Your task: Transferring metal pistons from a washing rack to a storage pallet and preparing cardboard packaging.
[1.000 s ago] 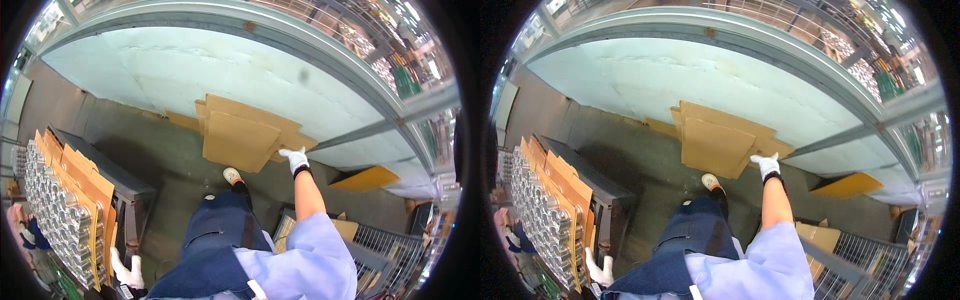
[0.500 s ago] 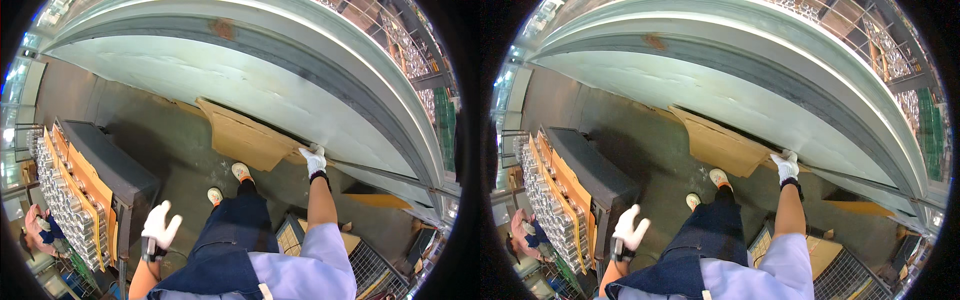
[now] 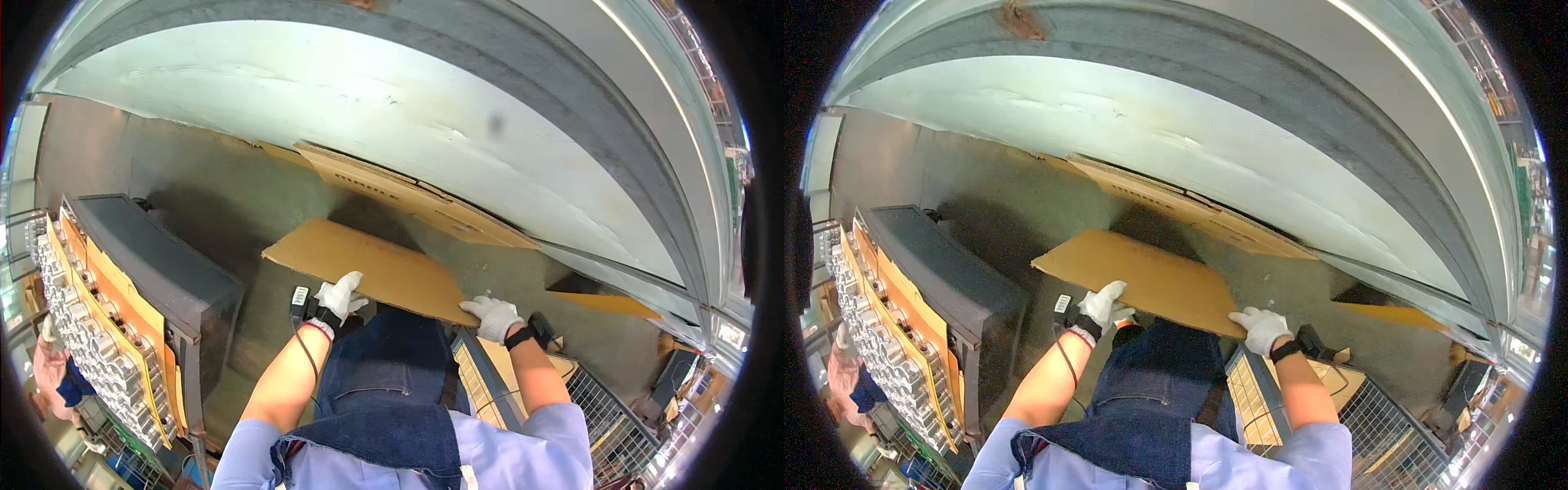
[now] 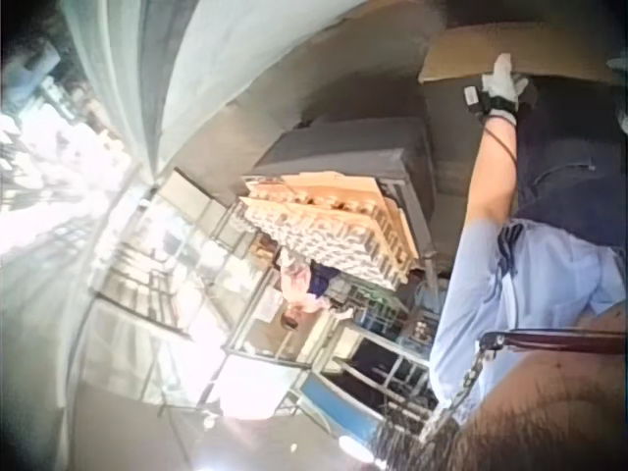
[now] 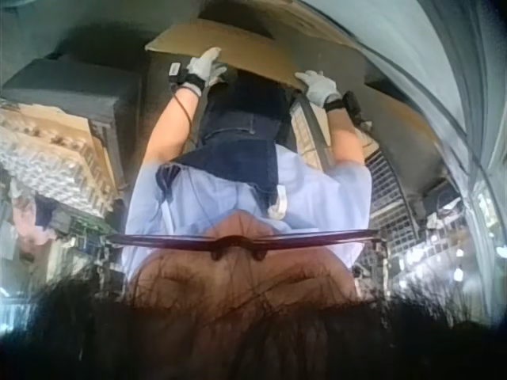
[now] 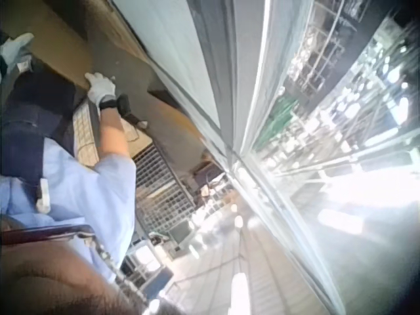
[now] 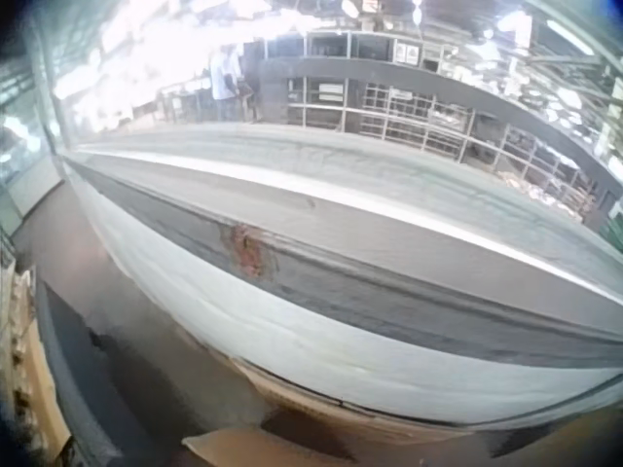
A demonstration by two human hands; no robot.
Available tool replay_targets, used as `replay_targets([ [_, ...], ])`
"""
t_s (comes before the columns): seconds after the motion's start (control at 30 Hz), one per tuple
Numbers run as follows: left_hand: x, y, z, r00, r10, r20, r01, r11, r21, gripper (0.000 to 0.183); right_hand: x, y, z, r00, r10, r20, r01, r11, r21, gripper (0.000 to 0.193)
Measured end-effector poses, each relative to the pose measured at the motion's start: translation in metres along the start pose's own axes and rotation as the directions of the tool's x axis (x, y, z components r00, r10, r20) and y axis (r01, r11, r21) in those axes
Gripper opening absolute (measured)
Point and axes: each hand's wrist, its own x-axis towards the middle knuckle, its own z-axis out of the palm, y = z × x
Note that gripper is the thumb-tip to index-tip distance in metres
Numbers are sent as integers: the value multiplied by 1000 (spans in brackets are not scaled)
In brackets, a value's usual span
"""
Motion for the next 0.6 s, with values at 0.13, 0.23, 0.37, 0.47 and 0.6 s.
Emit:
replay_targets([
  [0.13, -3, -10, -7, 999, 11, 34, -9, 999, -36, 47, 52, 10, -40, 987, 133, -85, -144, 981, -131, 48],
  [0.23, -3, -25, -18, 999, 29, 41, -27, 998, -57, 46, 124, -3, -74, 859, -3, -511, -15, 999, -31, 63],
  [0.37, -4, -38, -27, 989, 135, -65, -124, 980, 153, 43, 207, -43, -99, 943, 209, -260, -234, 969, -72, 58],
  [0.47, -17, -38, -32, 993, 120, -15, -117, 983, 141, 44, 229, -62, -93, 945, 256, -206, -290, 944, -158, 51],
  [0.6, -27, -34, -33, 989, 147, -32, -133, 954, 268, 48, 239, -65, -74, 914, 341, -220, -331, 940, 82, 70],
])
